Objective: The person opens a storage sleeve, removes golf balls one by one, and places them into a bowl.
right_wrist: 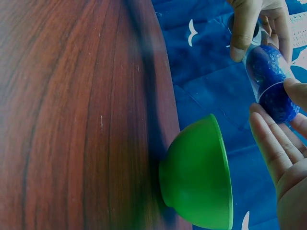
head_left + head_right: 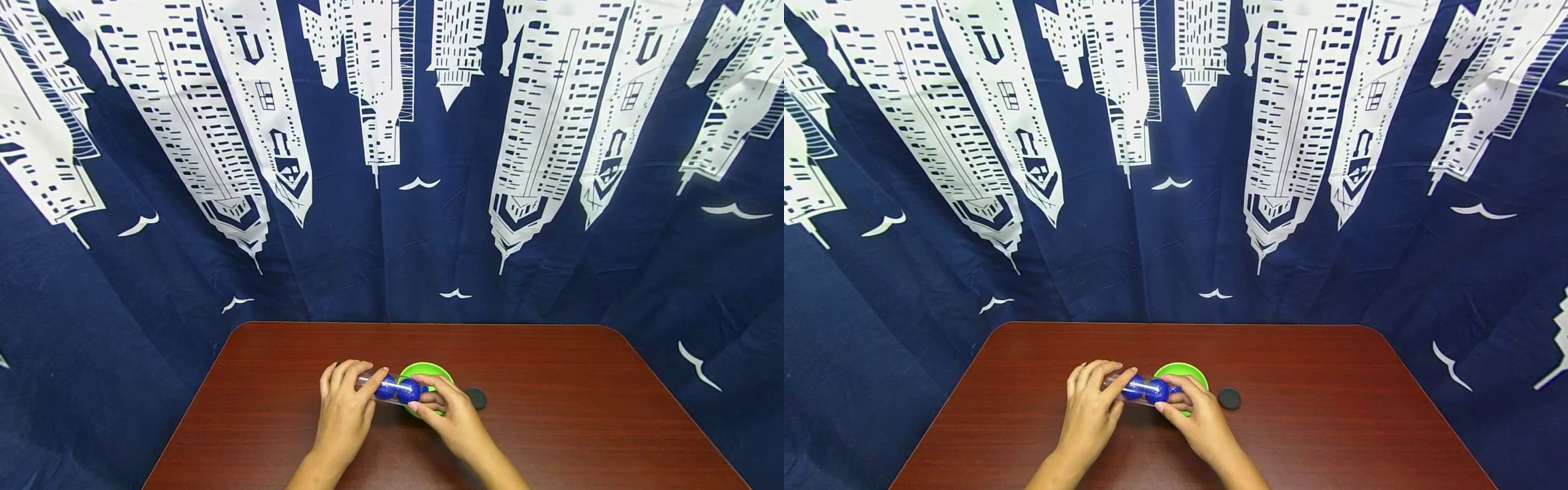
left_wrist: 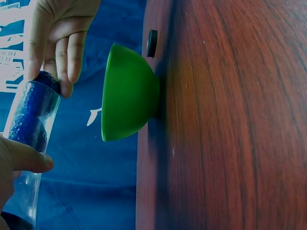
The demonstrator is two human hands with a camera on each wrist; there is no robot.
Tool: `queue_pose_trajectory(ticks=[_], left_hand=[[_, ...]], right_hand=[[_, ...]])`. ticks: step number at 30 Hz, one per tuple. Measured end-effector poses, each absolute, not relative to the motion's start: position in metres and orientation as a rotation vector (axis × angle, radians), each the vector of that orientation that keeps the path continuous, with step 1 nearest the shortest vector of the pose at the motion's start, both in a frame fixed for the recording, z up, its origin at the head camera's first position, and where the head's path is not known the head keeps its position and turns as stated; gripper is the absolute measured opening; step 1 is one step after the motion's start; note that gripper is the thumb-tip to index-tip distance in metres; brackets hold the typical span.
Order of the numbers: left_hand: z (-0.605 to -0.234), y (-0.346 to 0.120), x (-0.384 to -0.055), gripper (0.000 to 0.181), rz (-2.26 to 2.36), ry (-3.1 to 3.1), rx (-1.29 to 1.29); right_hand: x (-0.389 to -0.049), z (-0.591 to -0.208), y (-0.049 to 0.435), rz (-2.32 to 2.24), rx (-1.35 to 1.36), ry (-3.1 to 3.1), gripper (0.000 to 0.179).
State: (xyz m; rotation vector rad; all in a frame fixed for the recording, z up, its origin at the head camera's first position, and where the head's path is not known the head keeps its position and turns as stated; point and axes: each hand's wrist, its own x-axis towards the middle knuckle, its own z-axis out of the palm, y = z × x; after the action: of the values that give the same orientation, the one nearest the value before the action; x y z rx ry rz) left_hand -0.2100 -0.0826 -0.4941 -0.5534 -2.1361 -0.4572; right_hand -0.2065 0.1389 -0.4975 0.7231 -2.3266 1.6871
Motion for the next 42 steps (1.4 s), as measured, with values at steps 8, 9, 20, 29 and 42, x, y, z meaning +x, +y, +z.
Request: queue_pose_trajectory(ticks=[8, 9, 20, 29, 42], left_hand=[[-0.494, -0.082, -0.209, 0.064, -0.480, -2.142, -0.548], [-0.494, -0.082, -0.209, 0.064, -0.483, -2.148, -0.546], [-0.496, -0.081, -0.208, 0.065, -0.530, -2.182, -0.514], [-0.496, -0.080, -0.208, 0.067, -0.581, -2.189, -0.479], [-0.496, -0.078, -0.208, 0.063, -0.708, -2.271, -0.373]], right_hand=[[-0.206, -0.498, 0.139, 1.699, 0.705, -2.336, 0.043], [-0.206, -0.498, 0.139, 1.699, 0.705, -2.336, 0.043], [-0.208, -0.496, 0.137, 1.687, 0.763, -2.268, 0.043], [-0.208, -0.491, 0.137, 1.679, 0.750, -2.219, 0.039], [-0.210, -0.486, 0.141, 1.600, 0.694, -2.213, 0.042]])
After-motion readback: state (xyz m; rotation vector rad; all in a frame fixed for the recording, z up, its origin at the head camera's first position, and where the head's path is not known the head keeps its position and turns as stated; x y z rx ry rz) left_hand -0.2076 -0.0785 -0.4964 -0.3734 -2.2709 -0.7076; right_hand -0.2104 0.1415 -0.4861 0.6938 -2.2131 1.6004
